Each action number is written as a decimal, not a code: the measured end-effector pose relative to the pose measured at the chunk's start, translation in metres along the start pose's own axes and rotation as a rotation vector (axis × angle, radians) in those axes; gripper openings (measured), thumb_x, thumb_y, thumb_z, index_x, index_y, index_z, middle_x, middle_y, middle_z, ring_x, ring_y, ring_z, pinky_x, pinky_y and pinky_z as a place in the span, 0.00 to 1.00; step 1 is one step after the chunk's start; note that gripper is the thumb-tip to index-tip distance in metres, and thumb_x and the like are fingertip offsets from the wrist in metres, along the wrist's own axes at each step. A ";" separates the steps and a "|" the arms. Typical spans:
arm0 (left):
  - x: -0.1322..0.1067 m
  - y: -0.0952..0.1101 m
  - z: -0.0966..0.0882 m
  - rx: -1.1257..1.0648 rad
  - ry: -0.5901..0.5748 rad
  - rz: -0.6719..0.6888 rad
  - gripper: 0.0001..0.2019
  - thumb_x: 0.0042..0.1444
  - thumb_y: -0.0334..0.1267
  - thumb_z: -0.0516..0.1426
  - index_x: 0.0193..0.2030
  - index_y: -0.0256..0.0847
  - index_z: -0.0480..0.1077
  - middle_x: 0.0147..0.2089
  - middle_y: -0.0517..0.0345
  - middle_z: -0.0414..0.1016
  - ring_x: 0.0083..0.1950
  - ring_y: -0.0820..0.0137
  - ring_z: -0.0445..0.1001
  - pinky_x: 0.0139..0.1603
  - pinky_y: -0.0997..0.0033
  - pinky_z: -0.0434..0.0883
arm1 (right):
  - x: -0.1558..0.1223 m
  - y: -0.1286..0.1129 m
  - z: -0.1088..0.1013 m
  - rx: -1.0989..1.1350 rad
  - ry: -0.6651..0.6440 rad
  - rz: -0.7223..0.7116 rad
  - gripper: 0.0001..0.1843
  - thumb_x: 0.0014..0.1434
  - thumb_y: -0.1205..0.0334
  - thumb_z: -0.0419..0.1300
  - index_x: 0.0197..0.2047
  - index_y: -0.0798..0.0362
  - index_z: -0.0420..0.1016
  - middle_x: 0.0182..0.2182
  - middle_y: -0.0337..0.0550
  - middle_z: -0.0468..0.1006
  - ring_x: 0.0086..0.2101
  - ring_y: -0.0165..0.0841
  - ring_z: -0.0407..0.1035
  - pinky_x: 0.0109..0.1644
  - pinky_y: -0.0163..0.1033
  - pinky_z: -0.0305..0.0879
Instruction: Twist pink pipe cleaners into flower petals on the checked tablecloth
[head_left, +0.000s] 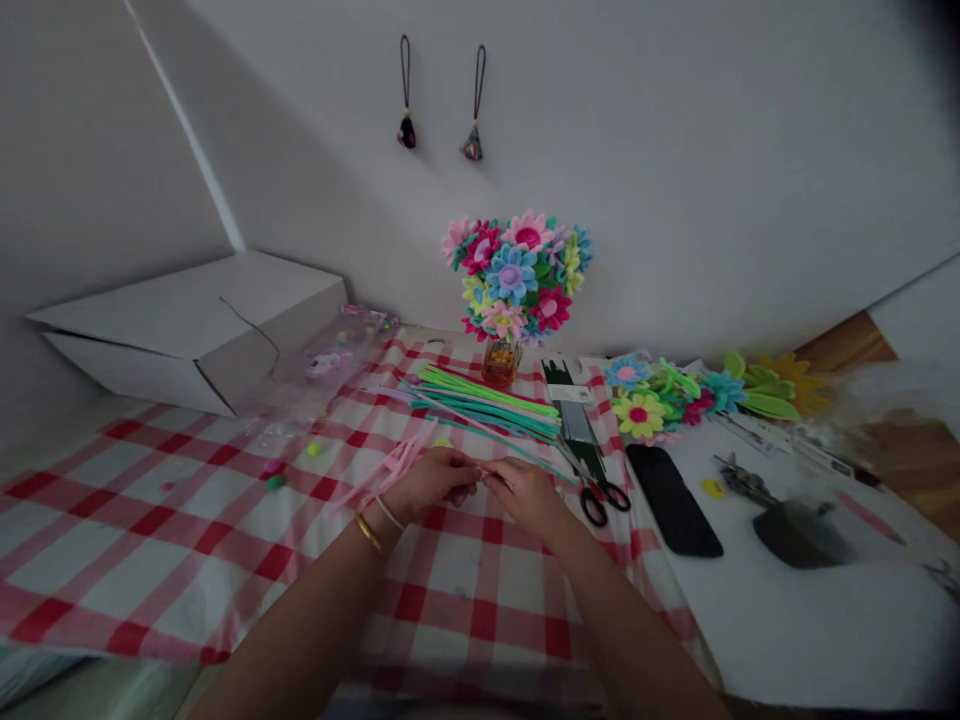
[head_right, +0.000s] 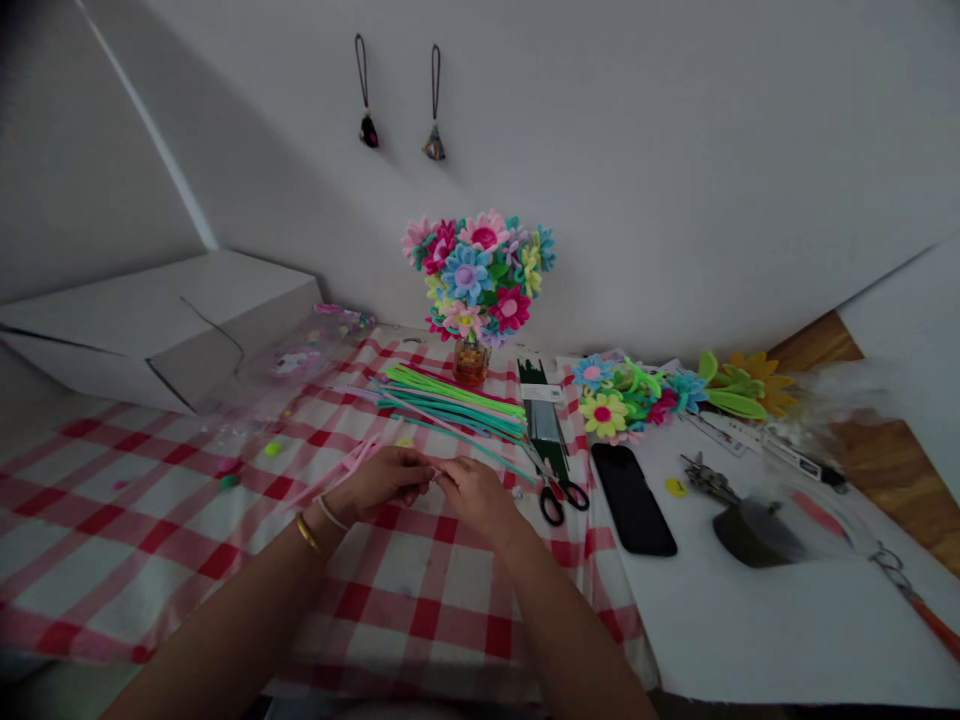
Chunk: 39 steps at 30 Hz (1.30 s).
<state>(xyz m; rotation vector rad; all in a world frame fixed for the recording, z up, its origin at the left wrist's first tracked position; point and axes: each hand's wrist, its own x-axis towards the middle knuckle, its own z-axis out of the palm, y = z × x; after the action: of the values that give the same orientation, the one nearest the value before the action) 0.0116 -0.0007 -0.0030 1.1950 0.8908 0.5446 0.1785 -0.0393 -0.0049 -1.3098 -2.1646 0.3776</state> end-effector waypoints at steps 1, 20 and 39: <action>0.000 0.000 0.000 -0.013 0.000 -0.012 0.14 0.41 0.44 0.59 0.28 0.32 0.68 0.20 0.62 0.67 0.16 0.81 0.61 0.17 0.79 0.56 | 0.000 0.000 0.000 -0.021 -0.013 -0.023 0.14 0.58 0.62 0.50 0.45 0.50 0.71 0.37 0.45 0.76 0.38 0.33 0.68 0.42 0.39 0.62; -0.001 0.002 -0.001 -0.003 -0.007 -0.054 0.11 0.39 0.40 0.59 0.21 0.32 0.67 0.16 0.63 0.65 0.13 0.80 0.60 0.15 0.78 0.54 | 0.001 0.000 -0.002 -0.317 -0.157 -0.214 0.11 0.60 0.64 0.48 0.34 0.54 0.71 0.30 0.46 0.77 0.34 0.35 0.69 0.39 0.41 0.56; -0.006 0.002 -0.001 0.070 -0.082 0.125 0.09 0.45 0.39 0.57 0.25 0.33 0.70 0.17 0.64 0.64 0.15 0.81 0.58 0.16 0.80 0.55 | -0.002 -0.011 -0.012 0.210 -0.054 0.033 0.10 0.52 0.66 0.50 0.21 0.54 0.64 0.17 0.34 0.61 0.20 0.25 0.53 0.24 0.32 0.48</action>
<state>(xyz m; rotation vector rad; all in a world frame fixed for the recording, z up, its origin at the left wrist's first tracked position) 0.0080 -0.0042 0.0003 1.3341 0.7743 0.5641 0.1781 -0.0468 0.0095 -1.2311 -2.0847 0.6413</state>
